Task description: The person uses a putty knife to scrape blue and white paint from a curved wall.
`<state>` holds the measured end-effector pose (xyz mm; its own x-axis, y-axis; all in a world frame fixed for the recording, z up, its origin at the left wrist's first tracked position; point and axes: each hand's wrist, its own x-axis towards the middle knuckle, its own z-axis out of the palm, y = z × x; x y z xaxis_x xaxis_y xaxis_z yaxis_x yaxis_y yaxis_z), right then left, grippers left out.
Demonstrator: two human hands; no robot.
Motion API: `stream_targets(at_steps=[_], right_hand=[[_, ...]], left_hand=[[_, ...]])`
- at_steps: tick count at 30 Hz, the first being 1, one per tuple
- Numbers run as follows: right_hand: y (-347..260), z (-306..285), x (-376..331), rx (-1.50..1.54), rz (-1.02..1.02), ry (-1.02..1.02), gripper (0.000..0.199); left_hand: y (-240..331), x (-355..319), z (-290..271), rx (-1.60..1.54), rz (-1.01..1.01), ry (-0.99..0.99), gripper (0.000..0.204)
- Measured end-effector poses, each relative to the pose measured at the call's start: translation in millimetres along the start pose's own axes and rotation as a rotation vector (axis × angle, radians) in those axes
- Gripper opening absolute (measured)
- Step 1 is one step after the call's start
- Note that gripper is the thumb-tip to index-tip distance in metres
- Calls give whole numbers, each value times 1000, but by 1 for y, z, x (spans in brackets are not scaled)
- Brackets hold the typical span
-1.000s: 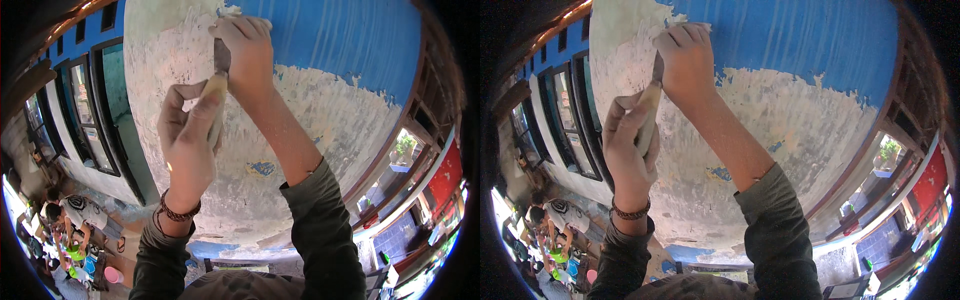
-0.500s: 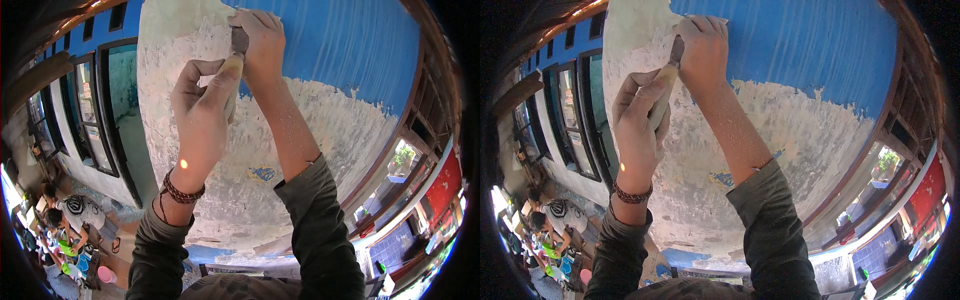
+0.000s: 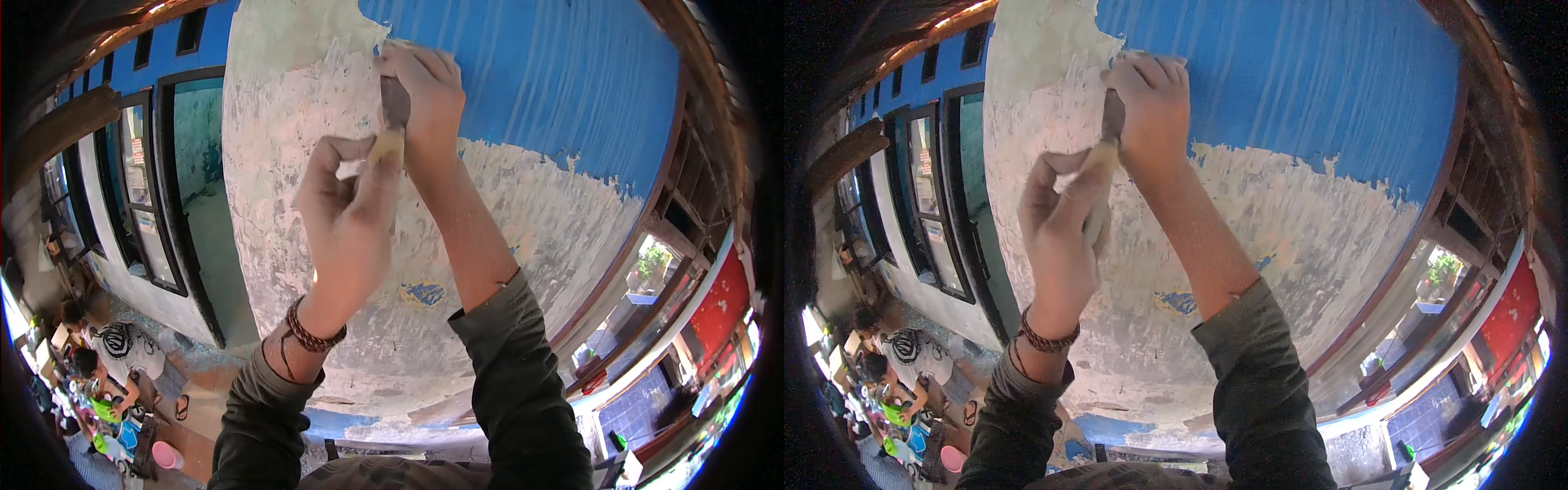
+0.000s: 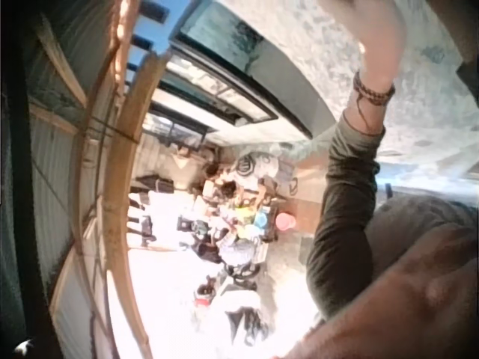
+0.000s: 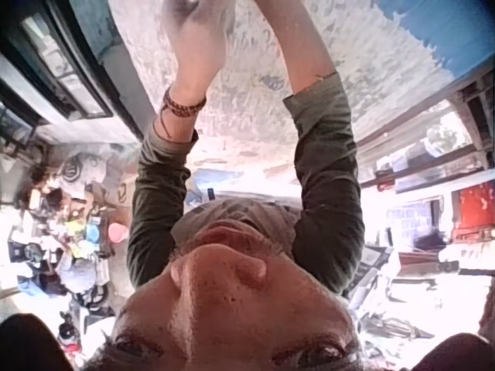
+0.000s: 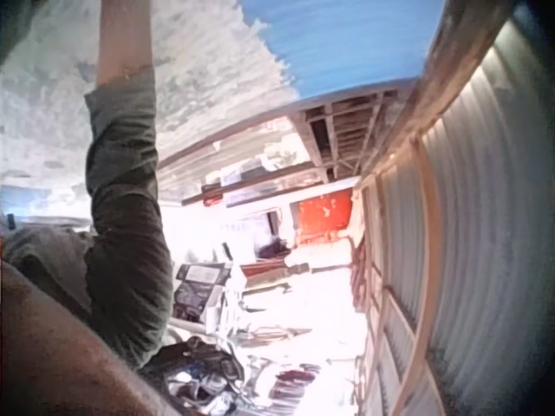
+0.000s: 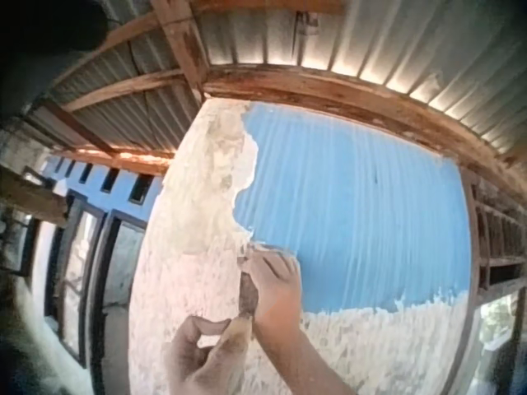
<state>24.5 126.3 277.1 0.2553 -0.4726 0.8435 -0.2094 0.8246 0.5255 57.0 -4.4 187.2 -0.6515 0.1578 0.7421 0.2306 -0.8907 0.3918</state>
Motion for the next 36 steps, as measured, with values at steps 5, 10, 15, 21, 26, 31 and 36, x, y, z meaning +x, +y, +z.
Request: stream_targets(at_steps=[5, 10, 15, 21, 26, 31, 36], right_hand=[[1, -3, 3, -42, 51, -91, 29], [-3, 4, 2, -3, -14, -20, 17], [-5, -1, 1, -67, 50, -88, 17], [3, -2, 15, -39, 4, -64, 17], [-4, -3, 3, -38, 29, -78, 16], [2, -2, 16, -81, 22, -87, 26], [-1, -6, 0, -108, 15, -93, 27]], left_hand=[[14, 2, 6, 11, -56, 58, 12], [8, 4, -5, 20, -56, 24, 14], [16, -2, 2, 9, -88, 64, 13], [10, 9, 3, -2, -50, 10, 12], [10, -5, 0, -33, -42, 10, 13], [18, 11, 3, -34, -65, -7, 12], [9, 4, -1, -22, -84, 48, 12]])
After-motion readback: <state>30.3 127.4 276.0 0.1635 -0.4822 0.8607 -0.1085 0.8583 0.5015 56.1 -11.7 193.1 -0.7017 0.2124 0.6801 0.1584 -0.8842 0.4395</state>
